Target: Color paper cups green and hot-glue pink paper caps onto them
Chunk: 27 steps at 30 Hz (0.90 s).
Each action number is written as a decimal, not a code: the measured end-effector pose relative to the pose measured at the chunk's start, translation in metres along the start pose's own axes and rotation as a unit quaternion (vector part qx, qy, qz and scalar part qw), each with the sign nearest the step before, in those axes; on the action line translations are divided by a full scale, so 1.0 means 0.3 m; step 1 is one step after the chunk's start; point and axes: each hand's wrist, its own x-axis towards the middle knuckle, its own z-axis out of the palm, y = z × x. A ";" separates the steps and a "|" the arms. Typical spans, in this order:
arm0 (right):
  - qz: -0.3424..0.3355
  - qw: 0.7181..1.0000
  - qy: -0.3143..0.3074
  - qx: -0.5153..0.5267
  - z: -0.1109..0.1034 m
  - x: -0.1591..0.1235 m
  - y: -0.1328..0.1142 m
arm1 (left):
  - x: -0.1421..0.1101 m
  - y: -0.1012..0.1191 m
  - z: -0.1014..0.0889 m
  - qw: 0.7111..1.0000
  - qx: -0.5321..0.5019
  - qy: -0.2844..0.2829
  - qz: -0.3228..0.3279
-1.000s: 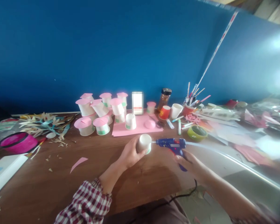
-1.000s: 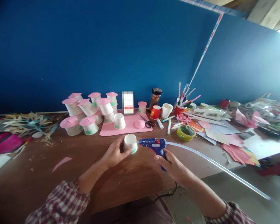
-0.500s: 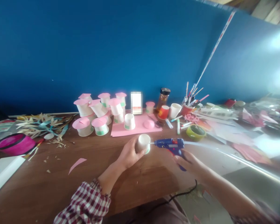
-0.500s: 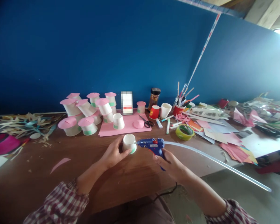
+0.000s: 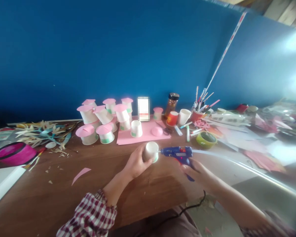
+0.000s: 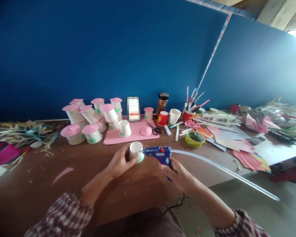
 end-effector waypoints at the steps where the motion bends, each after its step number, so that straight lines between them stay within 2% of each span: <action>1: 0.001 1.000 0.003 -0.001 0.000 0.000 0.001 | 0.000 0.000 0.000 1.000 0.001 0.000 0.000; 8: 0.000 1.000 0.015 0.003 -0.012 0.001 0.002 | 0.002 0.000 -0.001 1.000 0.002 -0.002 -0.002; 19: 0.004 1.000 -0.003 -0.010 -0.011 -0.006 0.008 | 0.001 -0.001 0.000 1.000 -0.004 -0.001 0.003; 27: -0.010 1.000 0.008 0.003 -0.009 -0.004 -0.014 | 0.002 -0.006 0.002 1.000 0.001 0.003 0.006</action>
